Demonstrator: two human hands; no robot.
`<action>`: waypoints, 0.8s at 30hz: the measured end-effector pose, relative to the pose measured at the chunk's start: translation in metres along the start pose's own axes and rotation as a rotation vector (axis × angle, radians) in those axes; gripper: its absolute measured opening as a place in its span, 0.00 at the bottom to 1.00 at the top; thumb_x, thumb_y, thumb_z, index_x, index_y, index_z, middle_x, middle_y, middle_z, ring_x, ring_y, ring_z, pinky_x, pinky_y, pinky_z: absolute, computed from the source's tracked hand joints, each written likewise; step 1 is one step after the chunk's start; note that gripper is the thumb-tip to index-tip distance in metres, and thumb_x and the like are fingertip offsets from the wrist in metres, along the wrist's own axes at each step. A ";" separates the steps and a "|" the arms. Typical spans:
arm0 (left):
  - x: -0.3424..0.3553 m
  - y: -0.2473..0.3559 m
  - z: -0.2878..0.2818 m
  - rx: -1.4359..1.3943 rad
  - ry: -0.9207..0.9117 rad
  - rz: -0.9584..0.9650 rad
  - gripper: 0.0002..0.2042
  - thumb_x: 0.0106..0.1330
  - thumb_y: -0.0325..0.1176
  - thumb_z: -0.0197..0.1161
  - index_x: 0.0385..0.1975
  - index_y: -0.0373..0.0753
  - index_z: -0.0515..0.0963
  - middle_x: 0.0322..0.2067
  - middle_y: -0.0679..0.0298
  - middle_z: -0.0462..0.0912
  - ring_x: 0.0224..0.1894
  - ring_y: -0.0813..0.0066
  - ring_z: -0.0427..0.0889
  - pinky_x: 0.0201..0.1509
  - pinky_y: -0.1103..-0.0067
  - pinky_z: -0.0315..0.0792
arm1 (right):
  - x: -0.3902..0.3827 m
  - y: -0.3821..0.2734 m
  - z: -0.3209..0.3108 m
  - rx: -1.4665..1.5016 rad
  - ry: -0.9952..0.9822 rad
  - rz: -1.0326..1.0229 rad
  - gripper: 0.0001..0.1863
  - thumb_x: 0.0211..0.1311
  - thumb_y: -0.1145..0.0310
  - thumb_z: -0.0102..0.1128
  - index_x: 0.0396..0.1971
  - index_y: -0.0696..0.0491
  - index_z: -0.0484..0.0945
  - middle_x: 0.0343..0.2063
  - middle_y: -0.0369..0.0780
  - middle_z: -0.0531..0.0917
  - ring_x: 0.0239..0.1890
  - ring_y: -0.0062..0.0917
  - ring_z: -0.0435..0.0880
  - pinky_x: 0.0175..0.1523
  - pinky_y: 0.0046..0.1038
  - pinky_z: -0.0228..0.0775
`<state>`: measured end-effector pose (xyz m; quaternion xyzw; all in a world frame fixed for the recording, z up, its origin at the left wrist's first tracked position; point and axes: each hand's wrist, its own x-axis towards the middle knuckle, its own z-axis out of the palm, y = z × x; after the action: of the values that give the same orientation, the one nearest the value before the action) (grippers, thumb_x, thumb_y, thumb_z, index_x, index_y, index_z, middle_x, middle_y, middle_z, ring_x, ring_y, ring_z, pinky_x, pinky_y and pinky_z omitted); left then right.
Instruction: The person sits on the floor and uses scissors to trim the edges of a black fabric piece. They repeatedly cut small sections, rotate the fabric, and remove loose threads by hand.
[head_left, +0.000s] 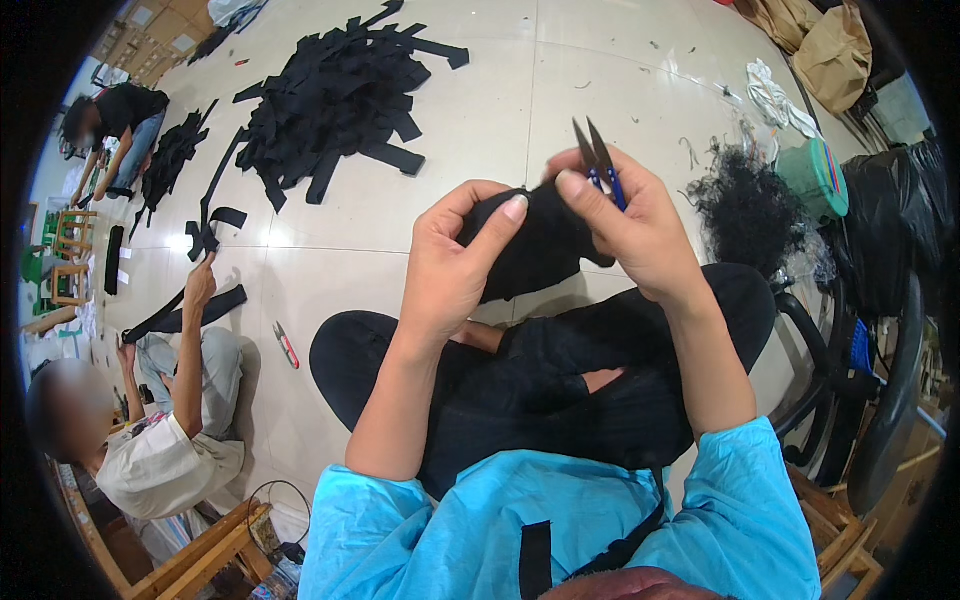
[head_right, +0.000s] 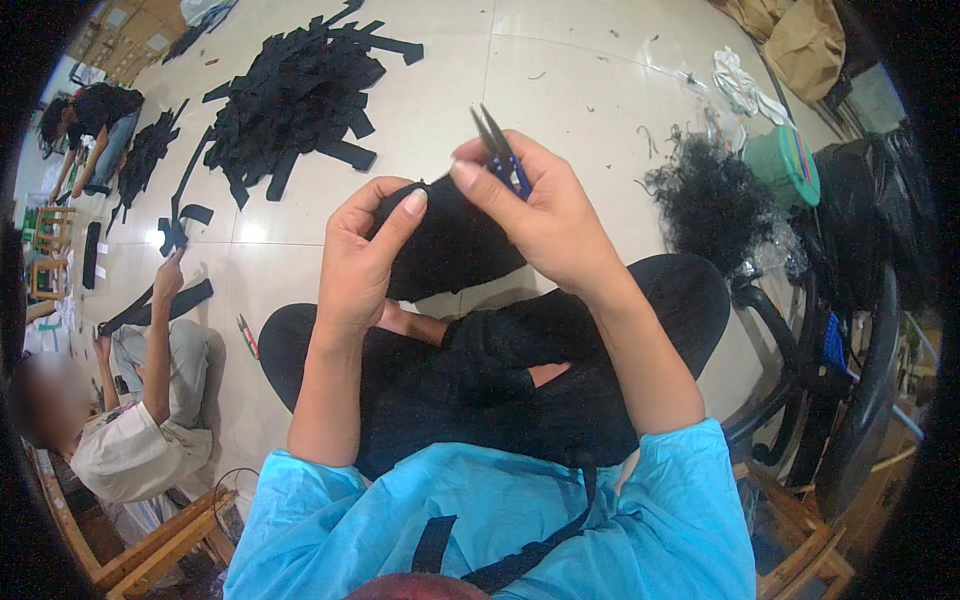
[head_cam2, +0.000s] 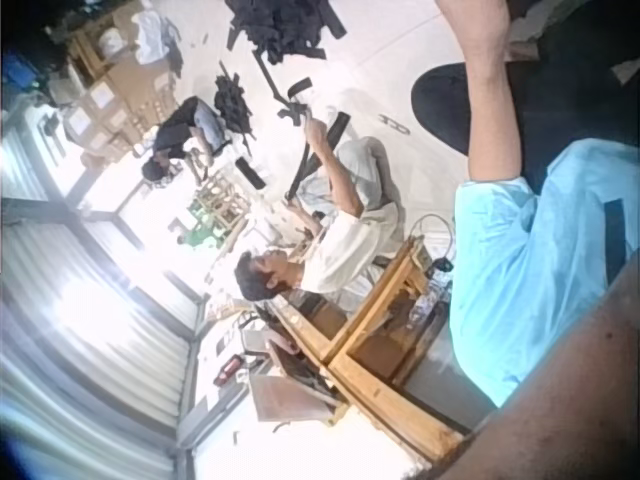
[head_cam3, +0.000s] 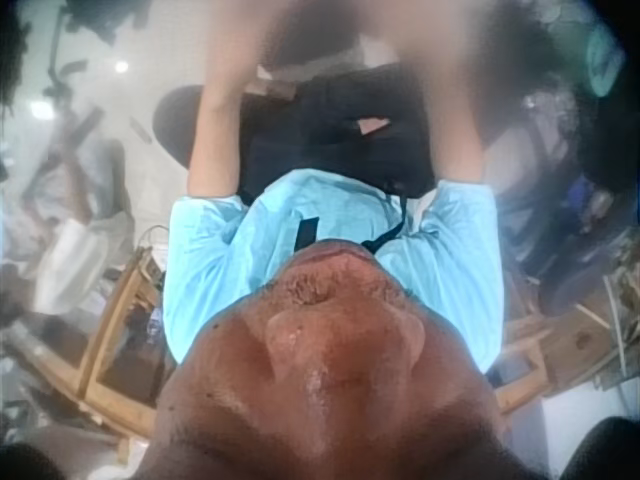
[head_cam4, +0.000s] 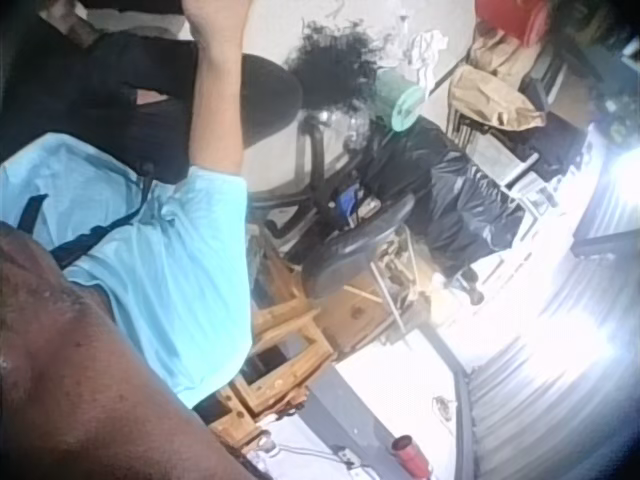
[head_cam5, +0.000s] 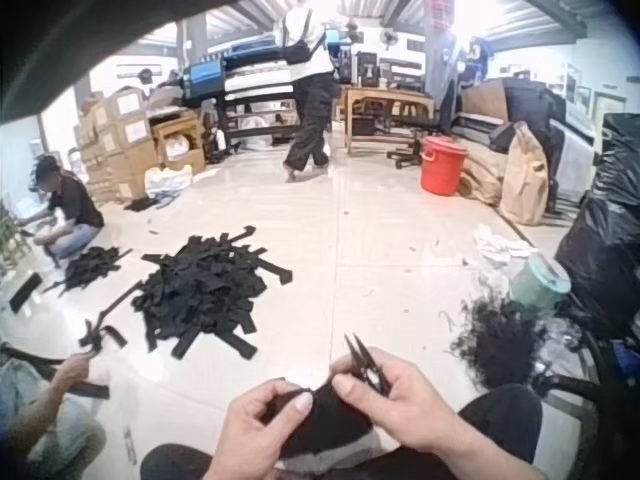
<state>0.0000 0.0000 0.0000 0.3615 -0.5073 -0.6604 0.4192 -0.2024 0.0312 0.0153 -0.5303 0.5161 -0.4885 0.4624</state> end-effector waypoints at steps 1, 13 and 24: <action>0.001 -0.001 0.001 -0.012 0.020 0.004 0.10 0.76 0.34 0.66 0.47 0.33 0.83 0.36 0.66 0.87 0.37 0.84 0.83 0.45 0.84 0.78 | -0.001 0.000 0.004 -0.046 0.092 -0.053 0.22 0.81 0.51 0.52 0.52 0.55 0.82 0.32 0.31 0.80 0.32 0.13 0.75 0.39 0.16 0.68; 0.004 -0.010 0.008 -0.172 0.128 0.042 0.12 0.78 0.34 0.64 0.49 0.31 0.83 0.36 0.66 0.88 0.35 0.86 0.84 0.41 0.86 0.78 | -0.023 -0.008 0.022 0.651 -0.208 0.481 0.28 0.84 0.44 0.41 0.41 0.56 0.77 0.23 0.27 0.67 0.17 0.07 0.59 0.19 0.12 0.54; -0.001 -0.008 0.014 0.044 0.168 0.123 0.10 0.76 0.33 0.66 0.46 0.31 0.85 0.35 0.65 0.88 0.37 0.84 0.83 0.43 0.85 0.76 | -0.024 -0.004 0.024 0.628 -0.160 0.466 0.26 0.83 0.44 0.44 0.39 0.53 0.77 0.22 0.27 0.67 0.18 0.08 0.59 0.20 0.13 0.52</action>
<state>-0.0140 0.0067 -0.0041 0.3930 -0.5059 -0.5896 0.4918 -0.1775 0.0548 0.0165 -0.2683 0.4104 -0.4619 0.7391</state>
